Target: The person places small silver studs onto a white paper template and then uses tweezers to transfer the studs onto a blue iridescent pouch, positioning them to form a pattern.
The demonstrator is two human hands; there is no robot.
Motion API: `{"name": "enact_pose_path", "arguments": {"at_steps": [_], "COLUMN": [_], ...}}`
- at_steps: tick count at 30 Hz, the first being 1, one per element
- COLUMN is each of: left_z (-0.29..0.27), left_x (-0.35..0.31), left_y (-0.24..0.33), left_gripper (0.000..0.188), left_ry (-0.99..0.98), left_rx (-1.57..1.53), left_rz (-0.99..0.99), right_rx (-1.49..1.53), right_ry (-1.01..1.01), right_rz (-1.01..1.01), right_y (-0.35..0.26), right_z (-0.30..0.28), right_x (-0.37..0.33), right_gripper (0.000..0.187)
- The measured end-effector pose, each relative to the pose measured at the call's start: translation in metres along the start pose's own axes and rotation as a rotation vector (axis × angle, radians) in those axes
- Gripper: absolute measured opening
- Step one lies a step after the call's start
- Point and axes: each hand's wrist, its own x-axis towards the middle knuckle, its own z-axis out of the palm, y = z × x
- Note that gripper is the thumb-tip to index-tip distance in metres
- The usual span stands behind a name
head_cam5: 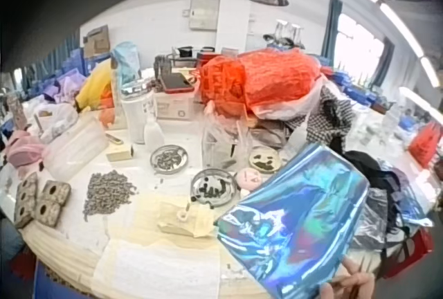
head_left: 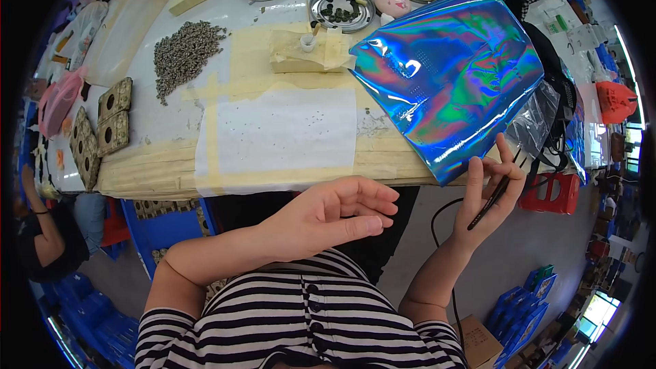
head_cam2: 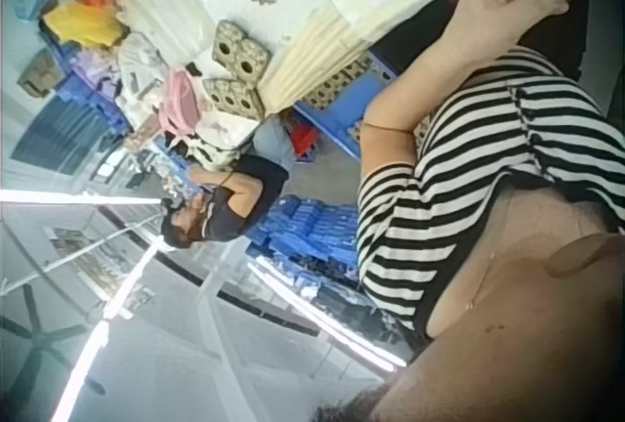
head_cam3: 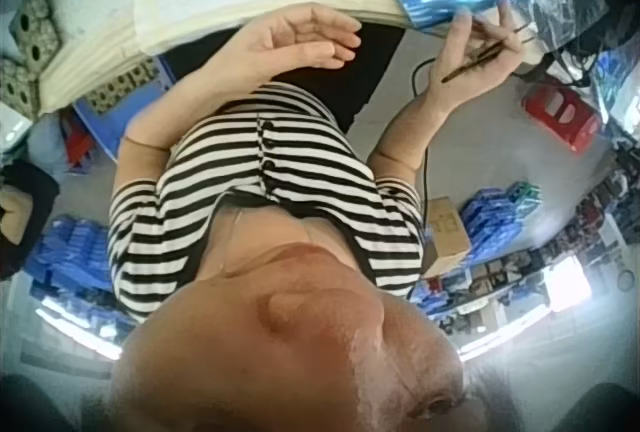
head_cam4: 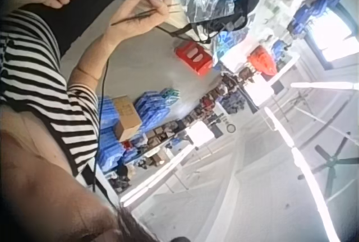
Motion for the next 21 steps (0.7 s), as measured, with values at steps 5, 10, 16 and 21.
{"name": "enact_pose_path", "arguments": {"at_steps": [5, 10, 16, 21], "left_z": [0.006, 0.009, 0.016, 0.027], "left_x": [0.007, 0.011, 0.021, 0.041], "left_y": [0.002, 0.002, 0.000, 0.005], "left_gripper": [0.049, 0.054, 0.058, 0.056], "left_ry": [-0.019, -0.032, -0.027, -0.003], "left_rx": [0.004, 0.001, -0.134, -0.338], "left_rz": [-0.025, -0.035, 0.035, 0.158], "right_rx": [0.195, 0.244, 0.343, 0.379], "right_ry": [0.041, 0.047, 0.082, 0.106], "right_rz": [0.069, 0.043, 0.098, 0.115], "right_y": [-0.001, 0.001, 0.001, 0.000], "right_z": [0.001, -0.004, -0.012, -0.015], "right_x": [0.001, 0.000, 0.003, 0.004], "right_gripper": [0.033, 0.030, 0.032, 0.034]}}
